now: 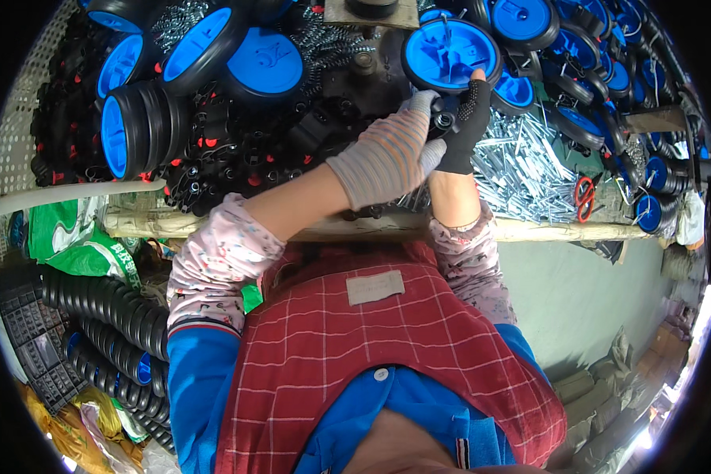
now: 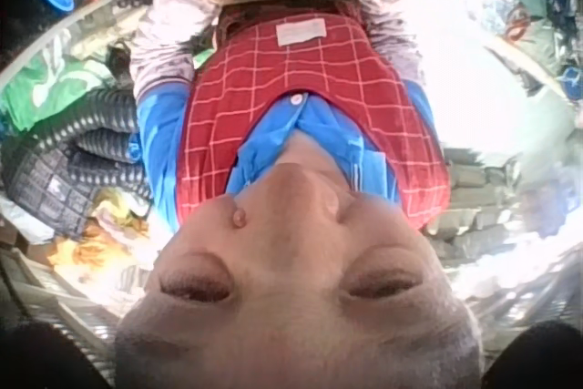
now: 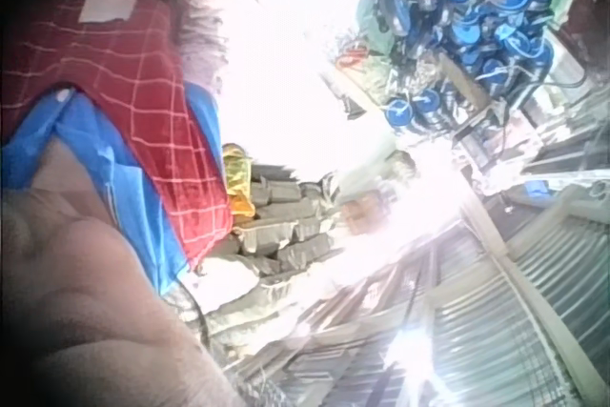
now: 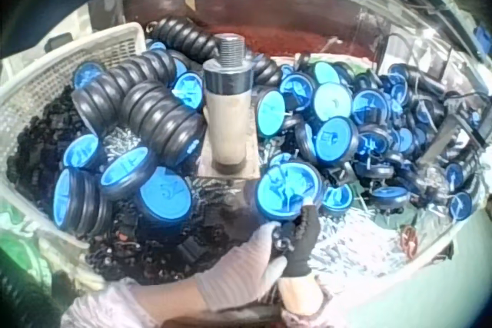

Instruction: The person assembles small hardware components by hand, inserting metal springs into black plastic housings and attaching blue circular caps. They repeatedly pick parts from piles on a cluttered workbench, fit them together, and place the assembled units aside.

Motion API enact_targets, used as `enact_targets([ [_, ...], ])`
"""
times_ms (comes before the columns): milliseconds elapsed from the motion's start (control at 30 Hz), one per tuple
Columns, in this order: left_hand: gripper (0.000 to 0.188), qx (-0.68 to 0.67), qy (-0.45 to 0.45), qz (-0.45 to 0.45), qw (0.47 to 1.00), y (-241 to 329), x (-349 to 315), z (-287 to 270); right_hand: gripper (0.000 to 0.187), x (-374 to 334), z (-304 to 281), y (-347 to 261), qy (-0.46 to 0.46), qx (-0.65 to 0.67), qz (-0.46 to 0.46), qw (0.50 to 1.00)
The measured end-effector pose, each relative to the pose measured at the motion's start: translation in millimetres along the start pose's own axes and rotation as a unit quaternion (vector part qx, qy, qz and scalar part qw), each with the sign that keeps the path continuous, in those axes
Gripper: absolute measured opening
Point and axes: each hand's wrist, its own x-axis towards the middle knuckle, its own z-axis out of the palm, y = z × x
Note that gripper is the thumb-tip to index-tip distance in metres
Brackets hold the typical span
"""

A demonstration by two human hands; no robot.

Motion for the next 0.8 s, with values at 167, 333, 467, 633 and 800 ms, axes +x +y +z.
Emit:
enact_targets([
  [167, 0.060, -0.110, -0.042, -0.068, 0.991, -27.2, 15.4, -46.6, 0.034, -9.7, 12.4, -6.0, -0.013, -0.161, -0.149, 0.976],
  [333, 0.053, -0.368, 0.019, -0.264, 0.891, -73.9, 41.7, -58.9, 0.037, -20.4, 16.4, -13.9, -0.036, -0.351, -0.226, 0.908],
  [467, 0.055, -0.336, 0.027, -0.315, 0.887, -76.6, 51.5, -56.1, 0.042, -29.8, 18.5, -14.4, -0.049, -0.407, -0.250, 0.877],
  [633, 0.054, -0.346, 0.014, -0.311, 0.885, -72.4, 50.5, -62.9, 0.045, -31.6, 22.5, -8.3, -0.076, -0.410, -0.260, 0.871],
  [800, 0.053, -0.346, 0.021, -0.289, 0.892, -79.9, 48.7, -60.3, 0.048, -42.9, 43.8, 1.0, -0.136, -0.450, -0.235, 0.851],
])
